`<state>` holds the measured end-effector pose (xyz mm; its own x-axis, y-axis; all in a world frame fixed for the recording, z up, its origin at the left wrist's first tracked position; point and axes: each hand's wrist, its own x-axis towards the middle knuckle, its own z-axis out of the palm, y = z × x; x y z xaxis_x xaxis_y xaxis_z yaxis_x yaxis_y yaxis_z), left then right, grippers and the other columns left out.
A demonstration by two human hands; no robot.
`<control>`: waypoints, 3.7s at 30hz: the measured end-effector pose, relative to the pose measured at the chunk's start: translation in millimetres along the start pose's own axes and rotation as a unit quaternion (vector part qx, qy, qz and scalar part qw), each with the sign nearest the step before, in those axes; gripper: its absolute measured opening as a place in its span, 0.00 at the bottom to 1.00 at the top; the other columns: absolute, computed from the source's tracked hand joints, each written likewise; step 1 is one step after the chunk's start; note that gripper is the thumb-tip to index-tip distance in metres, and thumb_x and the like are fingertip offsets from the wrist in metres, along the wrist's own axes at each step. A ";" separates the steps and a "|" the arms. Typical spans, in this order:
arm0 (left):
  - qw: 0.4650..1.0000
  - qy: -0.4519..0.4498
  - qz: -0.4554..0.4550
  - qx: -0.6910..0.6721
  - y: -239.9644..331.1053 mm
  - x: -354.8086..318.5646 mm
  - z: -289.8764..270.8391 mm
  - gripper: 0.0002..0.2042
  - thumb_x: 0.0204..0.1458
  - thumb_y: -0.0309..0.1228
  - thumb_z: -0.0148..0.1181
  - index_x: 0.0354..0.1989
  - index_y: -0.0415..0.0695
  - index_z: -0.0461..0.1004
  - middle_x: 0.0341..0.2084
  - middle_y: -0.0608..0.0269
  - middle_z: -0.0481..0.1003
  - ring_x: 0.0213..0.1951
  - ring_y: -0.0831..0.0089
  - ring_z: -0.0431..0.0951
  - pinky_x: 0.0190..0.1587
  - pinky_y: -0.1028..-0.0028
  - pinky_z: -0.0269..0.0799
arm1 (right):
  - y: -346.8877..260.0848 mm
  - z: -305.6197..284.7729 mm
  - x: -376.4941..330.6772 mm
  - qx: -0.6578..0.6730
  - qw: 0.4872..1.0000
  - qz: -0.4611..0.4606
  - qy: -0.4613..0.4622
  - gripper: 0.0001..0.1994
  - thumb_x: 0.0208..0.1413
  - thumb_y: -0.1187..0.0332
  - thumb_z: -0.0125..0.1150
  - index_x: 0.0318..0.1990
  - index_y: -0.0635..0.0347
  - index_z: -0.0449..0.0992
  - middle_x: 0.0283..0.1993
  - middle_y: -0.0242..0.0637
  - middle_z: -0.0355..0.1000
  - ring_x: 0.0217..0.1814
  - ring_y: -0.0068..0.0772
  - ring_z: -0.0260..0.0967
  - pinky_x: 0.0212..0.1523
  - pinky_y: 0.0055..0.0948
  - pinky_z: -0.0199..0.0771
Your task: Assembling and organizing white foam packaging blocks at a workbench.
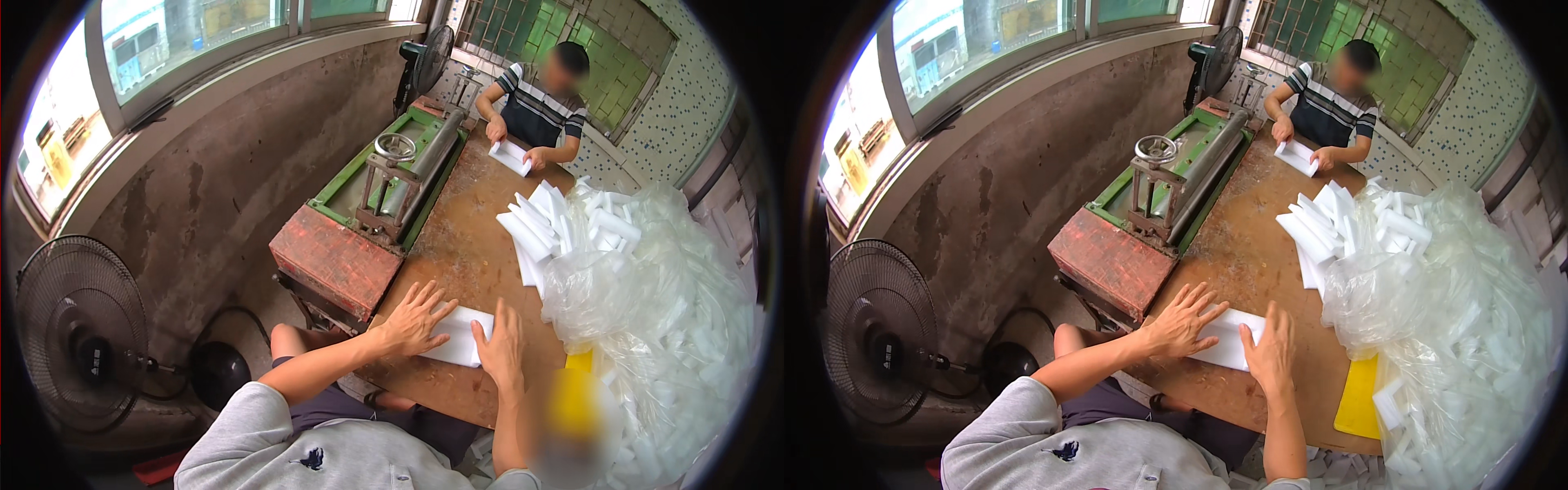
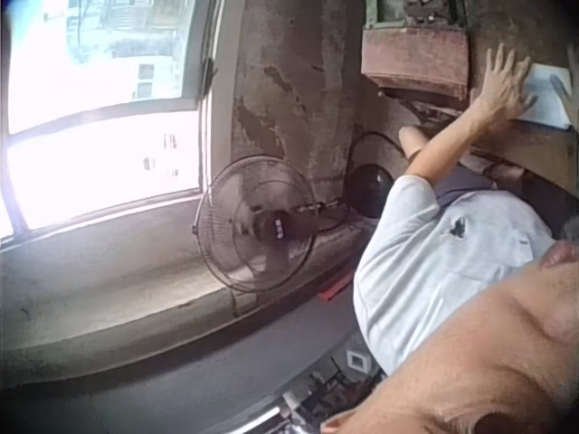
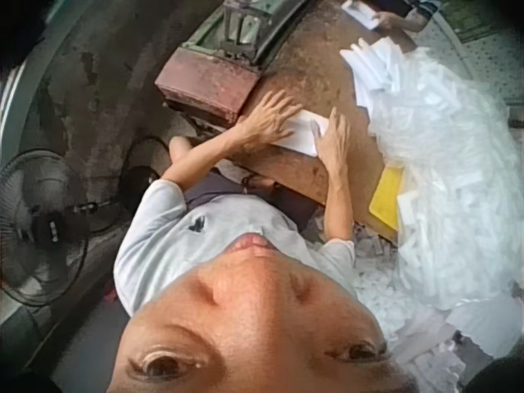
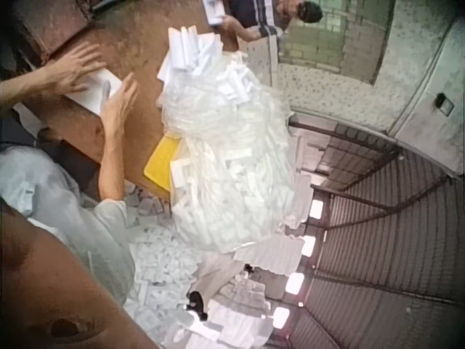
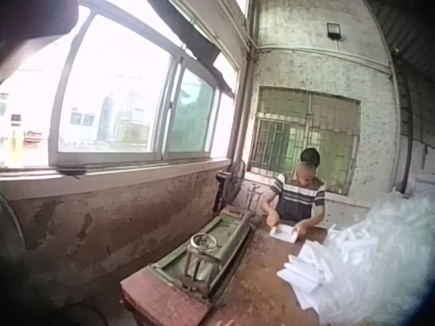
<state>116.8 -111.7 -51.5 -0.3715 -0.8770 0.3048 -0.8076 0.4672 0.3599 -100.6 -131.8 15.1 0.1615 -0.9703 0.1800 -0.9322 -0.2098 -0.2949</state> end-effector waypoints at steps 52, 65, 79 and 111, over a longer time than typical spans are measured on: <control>0.995 -0.061 0.081 -0.021 58.7 66.4 91.8 0.28 0.63 0.46 0.52 0.66 0.40 0.66 0.69 0.43 0.58 0.74 0.48 0.51 0.76 0.50 0.39 | 143.6 -61.4 30.3 -0.077 0.984 -0.098 0.125 0.39 0.50 0.74 0.70 0.72 0.48 0.63 0.75 0.54 0.54 0.59 0.55 0.72 0.54 0.45 0.77; 0.994 -0.058 0.090 -0.008 61.4 69.9 87.2 0.27 0.63 0.44 0.52 0.65 0.37 0.67 0.69 0.42 0.58 0.73 0.47 0.51 0.76 0.49 0.40 | 267.6 -67.1 -187.7 -0.308 0.943 0.127 -0.002 0.13 0.55 0.77 0.56 0.47 0.60 0.78 0.42 0.44 0.72 0.38 0.51 0.74 0.38 0.47 0.76; 0.894 -0.045 0.018 -0.446 182.3 200.5 191.0 0.47 0.51 0.33 0.68 0.75 0.36 0.43 0.69 0.28 0.50 0.71 0.41 0.54 0.71 0.53 0.56 | 200.4 -111.1 46.6 0.357 0.927 0.103 0.041 0.25 0.65 0.58 0.61 0.59 0.72 0.74 0.56 0.55 0.76 0.51 0.49 0.78 0.51 0.37 0.79; 0.942 -0.146 0.292 -0.082 280.5 182.9 248.0 0.29 0.63 0.43 0.48 0.72 0.51 0.60 0.73 0.54 0.55 0.72 0.47 0.54 0.75 0.42 0.36 | 392.5 -321.1 -5.2 -0.270 0.845 0.412 0.210 0.41 0.65 0.39 0.48 0.64 0.79 0.66 0.62 0.69 0.68 0.67 0.65 0.65 0.68 0.46 0.64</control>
<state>-291.3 -169.0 -113.5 -0.8598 -0.4469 0.2470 -0.3536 0.8701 0.3434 -571.4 -170.6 199.7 -0.6383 -0.6082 0.4719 -0.7019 0.7115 -0.0324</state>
